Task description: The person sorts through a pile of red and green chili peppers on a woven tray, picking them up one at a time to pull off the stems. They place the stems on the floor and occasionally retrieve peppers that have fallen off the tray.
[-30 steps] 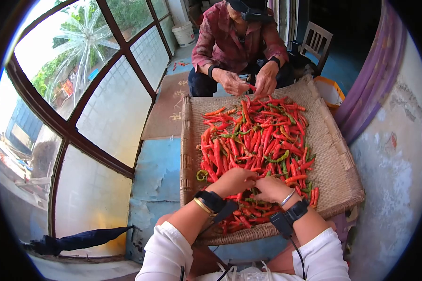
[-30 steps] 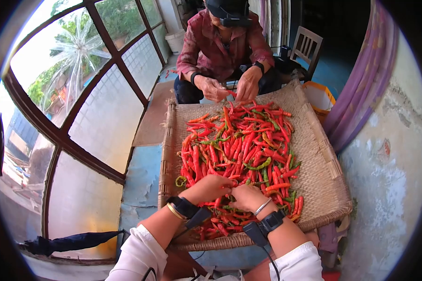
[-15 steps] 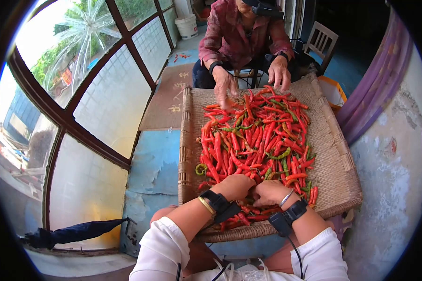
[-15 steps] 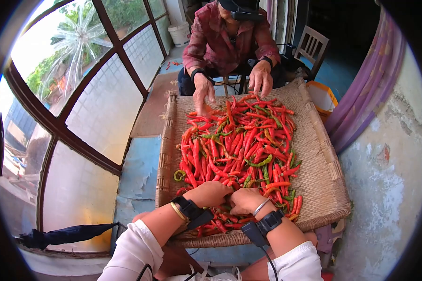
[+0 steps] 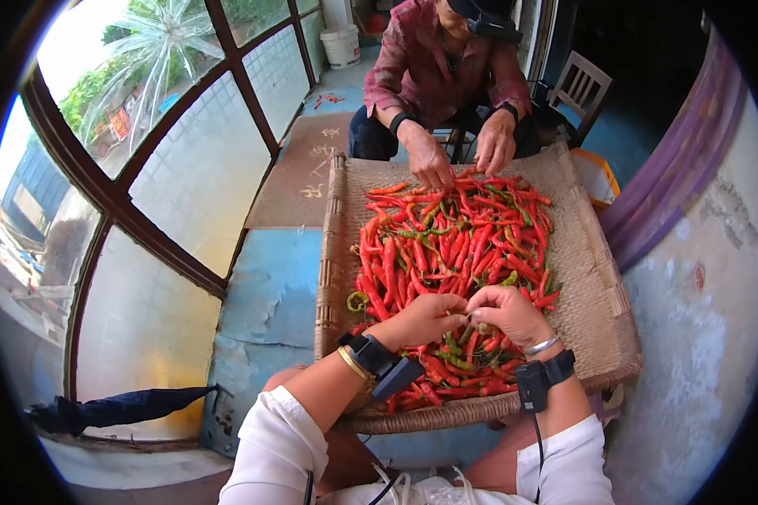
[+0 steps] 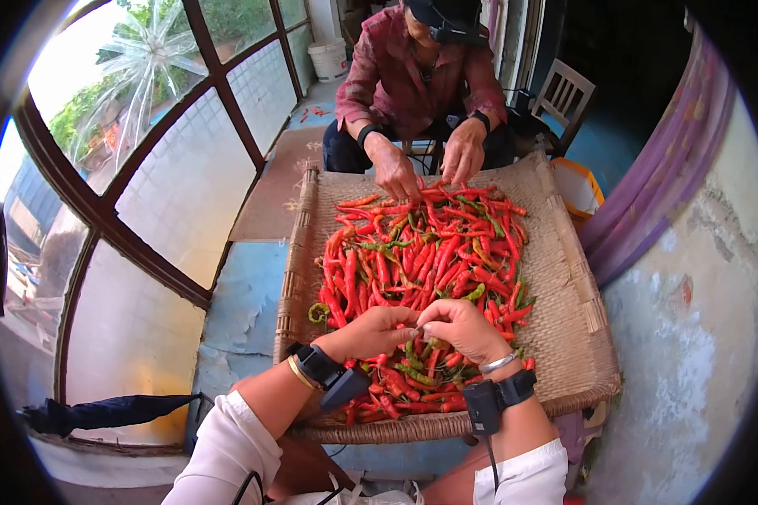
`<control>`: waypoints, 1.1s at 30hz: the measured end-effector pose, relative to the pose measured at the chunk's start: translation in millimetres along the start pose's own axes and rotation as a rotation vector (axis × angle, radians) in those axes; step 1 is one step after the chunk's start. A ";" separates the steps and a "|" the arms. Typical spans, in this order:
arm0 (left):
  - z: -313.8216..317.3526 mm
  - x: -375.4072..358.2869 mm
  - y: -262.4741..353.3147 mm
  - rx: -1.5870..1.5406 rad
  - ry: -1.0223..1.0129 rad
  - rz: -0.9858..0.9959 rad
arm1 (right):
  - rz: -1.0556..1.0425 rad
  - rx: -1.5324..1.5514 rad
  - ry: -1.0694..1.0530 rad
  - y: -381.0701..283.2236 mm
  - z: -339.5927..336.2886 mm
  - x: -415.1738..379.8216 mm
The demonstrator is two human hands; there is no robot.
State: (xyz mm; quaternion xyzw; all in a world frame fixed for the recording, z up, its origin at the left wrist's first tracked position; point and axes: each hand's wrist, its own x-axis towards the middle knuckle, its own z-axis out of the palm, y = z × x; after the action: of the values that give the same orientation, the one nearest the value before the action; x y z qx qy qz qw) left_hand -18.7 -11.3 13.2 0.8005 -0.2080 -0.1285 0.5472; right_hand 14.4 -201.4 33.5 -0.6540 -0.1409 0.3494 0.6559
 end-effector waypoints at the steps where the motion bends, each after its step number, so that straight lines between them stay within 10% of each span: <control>1: -1.4 -1.0 10.5 -0.094 -0.010 -0.123 | -0.037 0.031 0.020 0.0 -0.9 0.2; 14: -5.1 1.8 7.9 -0.273 0.110 -0.267 | -0.019 0.084 0.133 6.4 7.0 7.0; 22: -53.7 19.1 -3.5 -0.709 0.800 -0.165 | -0.107 0.243 0.469 13.0 -10.7 12.1; 28: -42.8 9.7 -51.8 -0.236 0.518 -0.309 | -0.319 -1.011 0.446 24.1 -9.2 10.4; 33: -34.7 16.1 -50.1 0.258 0.532 -0.094 | 0.002 -1.356 0.333 18.3 -1.4 3.2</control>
State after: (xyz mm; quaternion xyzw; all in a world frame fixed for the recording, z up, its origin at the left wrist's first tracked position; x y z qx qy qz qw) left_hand 20.2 25.3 -20.2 0.8778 -0.0343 0.0880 0.4696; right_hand 12.5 -202.3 14.9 -0.9642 -0.2249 0.0801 0.1155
